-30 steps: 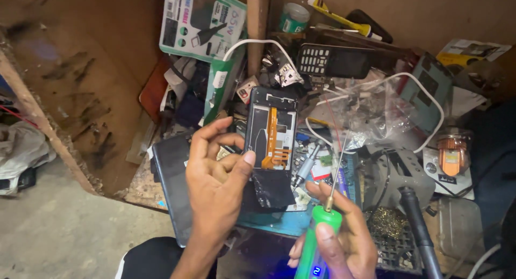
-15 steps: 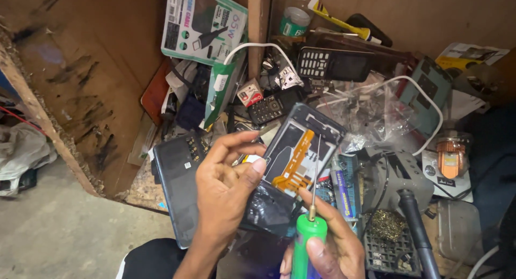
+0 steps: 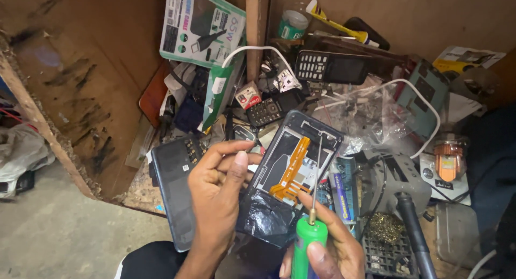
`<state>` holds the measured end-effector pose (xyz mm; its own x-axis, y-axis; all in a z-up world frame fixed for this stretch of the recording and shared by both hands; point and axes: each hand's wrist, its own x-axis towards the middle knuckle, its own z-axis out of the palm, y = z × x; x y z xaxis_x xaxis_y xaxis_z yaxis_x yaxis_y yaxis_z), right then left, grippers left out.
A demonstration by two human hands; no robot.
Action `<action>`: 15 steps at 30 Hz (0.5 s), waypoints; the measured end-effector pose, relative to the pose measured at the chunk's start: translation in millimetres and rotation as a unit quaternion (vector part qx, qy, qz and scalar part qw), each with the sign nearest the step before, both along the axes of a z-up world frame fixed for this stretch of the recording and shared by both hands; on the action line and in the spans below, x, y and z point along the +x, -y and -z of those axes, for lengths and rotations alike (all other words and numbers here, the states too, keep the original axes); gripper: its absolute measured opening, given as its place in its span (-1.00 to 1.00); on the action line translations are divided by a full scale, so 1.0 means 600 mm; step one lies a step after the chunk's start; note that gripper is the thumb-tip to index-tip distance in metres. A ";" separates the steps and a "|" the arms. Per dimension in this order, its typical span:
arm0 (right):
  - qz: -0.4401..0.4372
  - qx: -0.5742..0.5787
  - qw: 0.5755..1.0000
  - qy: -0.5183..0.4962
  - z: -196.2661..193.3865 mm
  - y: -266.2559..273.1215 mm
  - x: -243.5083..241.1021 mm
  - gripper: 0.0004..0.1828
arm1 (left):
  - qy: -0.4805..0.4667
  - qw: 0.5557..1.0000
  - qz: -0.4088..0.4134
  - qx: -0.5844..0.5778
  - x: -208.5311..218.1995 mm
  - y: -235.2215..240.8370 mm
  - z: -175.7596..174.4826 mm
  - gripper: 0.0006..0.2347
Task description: The person uses a green screwdriver to remove screws from a disassembled mobile phone, then removes the battery and sets it aside. The person continues to manipulate the phone's internal components with the screwdriver.
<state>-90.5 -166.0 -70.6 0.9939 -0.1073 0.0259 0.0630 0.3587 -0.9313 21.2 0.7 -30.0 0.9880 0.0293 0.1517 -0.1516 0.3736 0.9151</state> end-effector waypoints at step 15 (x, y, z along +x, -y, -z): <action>-0.033 0.040 0.998 -0.039 0.004 0.008 -0.003 -0.04 | 0.005 0.999 -0.030 0.012 -0.005 -0.001 -0.022 -0.75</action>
<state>-92.0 -170.6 -73.3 0.9976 -0.0393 -0.0576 -0.0349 0.4336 -0.9004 18.1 1.4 -17.1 0.9831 0.0842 0.1624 -0.1816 0.3413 0.9223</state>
